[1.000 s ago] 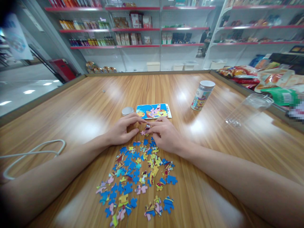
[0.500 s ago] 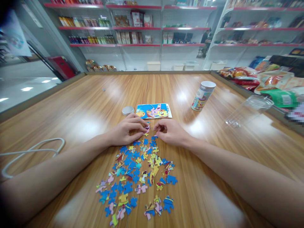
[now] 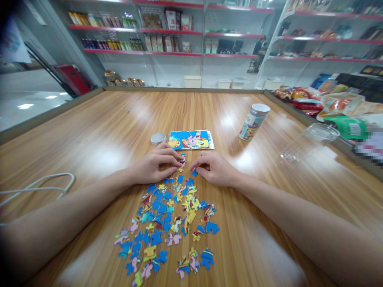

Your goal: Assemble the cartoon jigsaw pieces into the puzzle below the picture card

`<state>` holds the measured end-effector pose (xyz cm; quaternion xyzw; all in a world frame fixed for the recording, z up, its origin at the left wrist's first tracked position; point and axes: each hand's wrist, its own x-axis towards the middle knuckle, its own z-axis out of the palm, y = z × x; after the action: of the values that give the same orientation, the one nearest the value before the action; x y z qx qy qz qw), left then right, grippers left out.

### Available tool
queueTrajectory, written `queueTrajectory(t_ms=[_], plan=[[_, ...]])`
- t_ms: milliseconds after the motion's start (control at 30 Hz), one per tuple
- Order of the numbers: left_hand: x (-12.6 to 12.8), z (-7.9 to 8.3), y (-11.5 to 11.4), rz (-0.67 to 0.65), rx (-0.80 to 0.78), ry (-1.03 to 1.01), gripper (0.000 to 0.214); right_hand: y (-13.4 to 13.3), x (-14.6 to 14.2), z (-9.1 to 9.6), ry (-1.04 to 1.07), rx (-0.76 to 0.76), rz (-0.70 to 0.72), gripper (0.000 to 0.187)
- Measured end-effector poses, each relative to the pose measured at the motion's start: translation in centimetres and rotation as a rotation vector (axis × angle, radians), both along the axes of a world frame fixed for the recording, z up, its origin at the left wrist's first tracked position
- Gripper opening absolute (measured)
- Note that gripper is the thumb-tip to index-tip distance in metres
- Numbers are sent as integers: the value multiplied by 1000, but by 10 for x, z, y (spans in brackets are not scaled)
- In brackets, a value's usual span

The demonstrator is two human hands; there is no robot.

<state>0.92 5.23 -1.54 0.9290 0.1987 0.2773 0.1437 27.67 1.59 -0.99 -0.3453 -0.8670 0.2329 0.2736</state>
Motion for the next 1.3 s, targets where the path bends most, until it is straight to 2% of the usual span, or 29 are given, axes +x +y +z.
queueTrajectory(t_ms=[200, 333, 467, 533, 633, 733, 800, 933, 1133, 1233, 1300], plan=[[-1, -2, 1, 8, -14, -17, 16, 0, -2, 0, 15, -10, -6, 11], [-1, -3, 2, 11, -26, -32, 16, -2, 1, 4, 23, -34, 82, 9], [0, -2, 3, 10, -52, -57, 14, -7, 2, 7, 37, -151, 212, 3], [0, 0, 5, 14, -118, -85, 13, -9, -1, 6, 78, -193, 188, 10], [-1, 1, 9, 93, -306, -221, 14, -11, -9, 2, 88, -93, 116, 22], [-2, 2, 14, 220, -439, -398, 14, -12, -14, 1, 17, 33, 178, 20], [-3, 1, 16, 285, -473, -454, 14, -12, -14, 3, -4, 55, 223, 18], [-2, -1, 18, 325, -489, -436, 16, -15, -11, 6, -15, 54, 272, 16], [0, -2, 18, 263, -468, -397, 17, -19, -11, 2, 49, 82, 245, 12], [1, -3, 18, 256, -450, -372, 20, -30, -19, 8, 82, 234, 183, 10], [1, -3, 18, 268, -441, -362, 21, -47, -28, 19, 69, 374, 183, 11]])
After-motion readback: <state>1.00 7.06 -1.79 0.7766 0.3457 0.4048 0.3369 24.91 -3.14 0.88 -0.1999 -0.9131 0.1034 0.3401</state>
